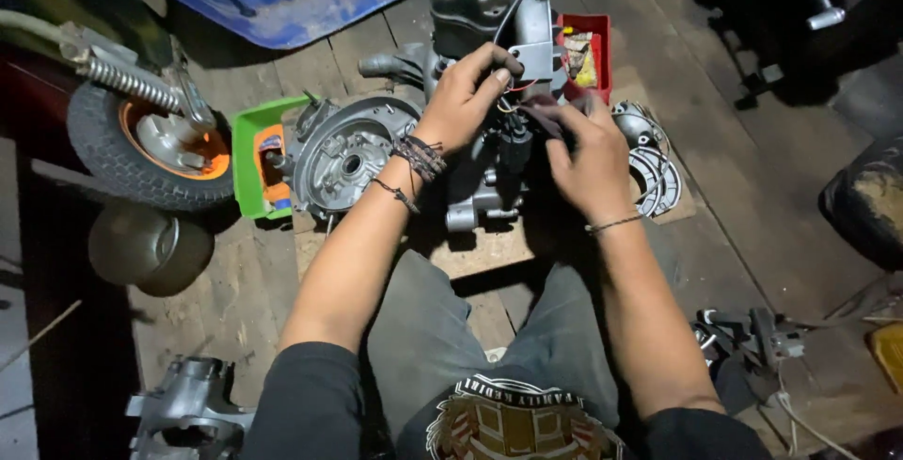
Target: Inspecting, cleaning, and assembling a motorcycle engine block assembly.
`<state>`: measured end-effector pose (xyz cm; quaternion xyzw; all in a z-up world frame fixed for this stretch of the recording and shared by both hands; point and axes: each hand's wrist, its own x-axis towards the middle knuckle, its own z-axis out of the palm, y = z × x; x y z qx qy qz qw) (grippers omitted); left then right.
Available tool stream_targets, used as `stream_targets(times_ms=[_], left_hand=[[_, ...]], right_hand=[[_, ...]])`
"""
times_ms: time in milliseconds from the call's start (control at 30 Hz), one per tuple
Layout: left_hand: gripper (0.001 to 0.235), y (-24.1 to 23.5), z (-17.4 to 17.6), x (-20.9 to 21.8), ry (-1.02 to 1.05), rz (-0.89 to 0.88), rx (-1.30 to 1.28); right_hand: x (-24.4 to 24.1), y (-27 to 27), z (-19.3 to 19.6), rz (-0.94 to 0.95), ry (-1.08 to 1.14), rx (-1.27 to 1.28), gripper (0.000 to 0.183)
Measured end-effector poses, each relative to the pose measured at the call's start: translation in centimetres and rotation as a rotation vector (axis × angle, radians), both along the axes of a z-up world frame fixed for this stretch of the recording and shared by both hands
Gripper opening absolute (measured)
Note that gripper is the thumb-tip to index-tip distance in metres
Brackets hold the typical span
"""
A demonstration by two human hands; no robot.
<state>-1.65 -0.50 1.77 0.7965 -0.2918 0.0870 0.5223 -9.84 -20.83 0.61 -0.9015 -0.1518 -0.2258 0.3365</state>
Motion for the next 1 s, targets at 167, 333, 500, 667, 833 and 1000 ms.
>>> stream_targets(times_ms=[167, 333, 500, 667, 833, 1000], left_hand=[[0.022, -0.1, 0.2, -0.5, 0.005, 0.013, -0.009], [0.023, 0.1, -0.3, -0.6, 0.027, 0.028, -0.002], [0.026, 0.3, -1.5, -0.5, -0.055, -0.016, -0.035], [0.026, 0.4, -1.3, -0.6, -0.106, 0.015, -0.017], [0.03, 0.6, 0.2, -1.5, -0.138, 0.148, 0.06], [0.031, 1.3, -0.8, -0.5, -0.235, 0.219, -0.057]], right_hand=[[0.7, -2.8, -4.3, 0.01, 0.159, 0.277, 0.025], [2.0, -1.5, -3.3, -0.064, -0.142, 0.538, 0.019], [1.2, 0.5, -3.1, -0.005, -0.015, -0.153, 0.069], [-0.4, -1.1, -2.7, -0.01, 0.099, -0.238, 0.055], [-1.6, -2.3, -3.2, 0.008, 0.081, 0.085, 0.033], [-0.1, -4.3, -5.8, -0.01, 0.07, 0.906, 0.035]])
